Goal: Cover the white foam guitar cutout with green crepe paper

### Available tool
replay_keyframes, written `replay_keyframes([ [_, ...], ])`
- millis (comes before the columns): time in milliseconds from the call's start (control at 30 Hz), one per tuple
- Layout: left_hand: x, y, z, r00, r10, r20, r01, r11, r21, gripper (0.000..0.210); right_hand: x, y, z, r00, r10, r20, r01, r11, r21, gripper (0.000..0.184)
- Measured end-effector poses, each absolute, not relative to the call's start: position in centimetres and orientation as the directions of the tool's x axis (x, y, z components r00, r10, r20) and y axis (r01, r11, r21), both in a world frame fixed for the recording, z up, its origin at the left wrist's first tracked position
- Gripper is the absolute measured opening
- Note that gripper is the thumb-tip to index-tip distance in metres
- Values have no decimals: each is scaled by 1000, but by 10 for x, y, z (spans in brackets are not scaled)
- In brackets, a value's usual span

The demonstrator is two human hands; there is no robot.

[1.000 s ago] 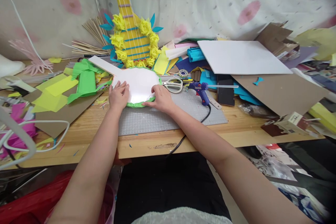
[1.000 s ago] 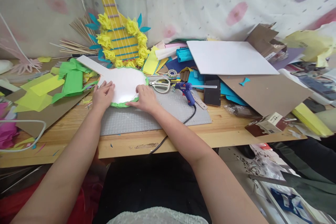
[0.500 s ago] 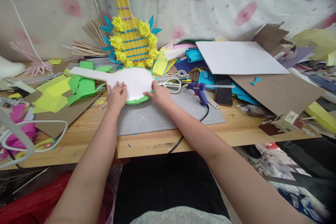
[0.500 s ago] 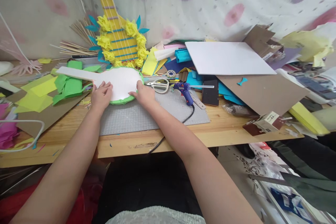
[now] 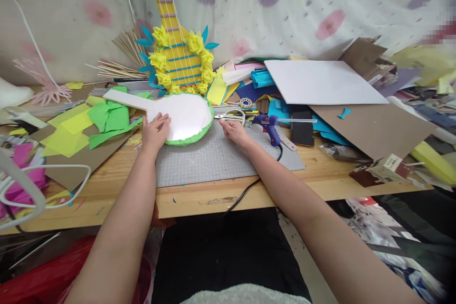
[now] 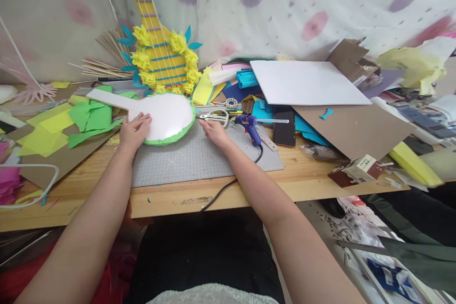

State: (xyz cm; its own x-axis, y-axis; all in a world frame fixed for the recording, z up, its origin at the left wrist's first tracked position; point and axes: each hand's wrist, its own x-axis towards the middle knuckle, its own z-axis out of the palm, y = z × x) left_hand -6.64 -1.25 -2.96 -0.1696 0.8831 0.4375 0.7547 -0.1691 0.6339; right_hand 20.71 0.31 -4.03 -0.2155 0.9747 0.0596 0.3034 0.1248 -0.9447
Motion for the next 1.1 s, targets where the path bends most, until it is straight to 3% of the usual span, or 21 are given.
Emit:
replay_keyframes([
  [167, -70, -9, -31, -197, 858, 474, 763, -170, 624, 22, 211, 1, -45, -238, 965, 107, 152, 146, -978, 40],
  [333, -75, -5, -32, -417, 738, 531, 763, -34, 645, 34, 211, 0, -43, -143, 989, -24, 150, -3, -989, 50],
  [600, -72, -8, -34, -590, 730, 345, 635, 155, 757, 58, 212, -7, -37, -167, 986, 14, 73, 27, -997, 42],
  [767, -79, -6, -38, -536, 771, 344, 655, 123, 746, 49, 222, -11, -31, -260, 957, -127, 34, -123, -992, 55],
  [933, -87, -2, -44, -458, 786, 415, 659, -13, 752, 53, 231, -13, -30, -387, 920, -65, -72, -101, -992, 59],
  [1100, -92, 1, -45, -394, 806, 442, 608, -132, 783, 61, 230, -11, -32, -449, 889, -86, -71, -131, -989, 50],
])
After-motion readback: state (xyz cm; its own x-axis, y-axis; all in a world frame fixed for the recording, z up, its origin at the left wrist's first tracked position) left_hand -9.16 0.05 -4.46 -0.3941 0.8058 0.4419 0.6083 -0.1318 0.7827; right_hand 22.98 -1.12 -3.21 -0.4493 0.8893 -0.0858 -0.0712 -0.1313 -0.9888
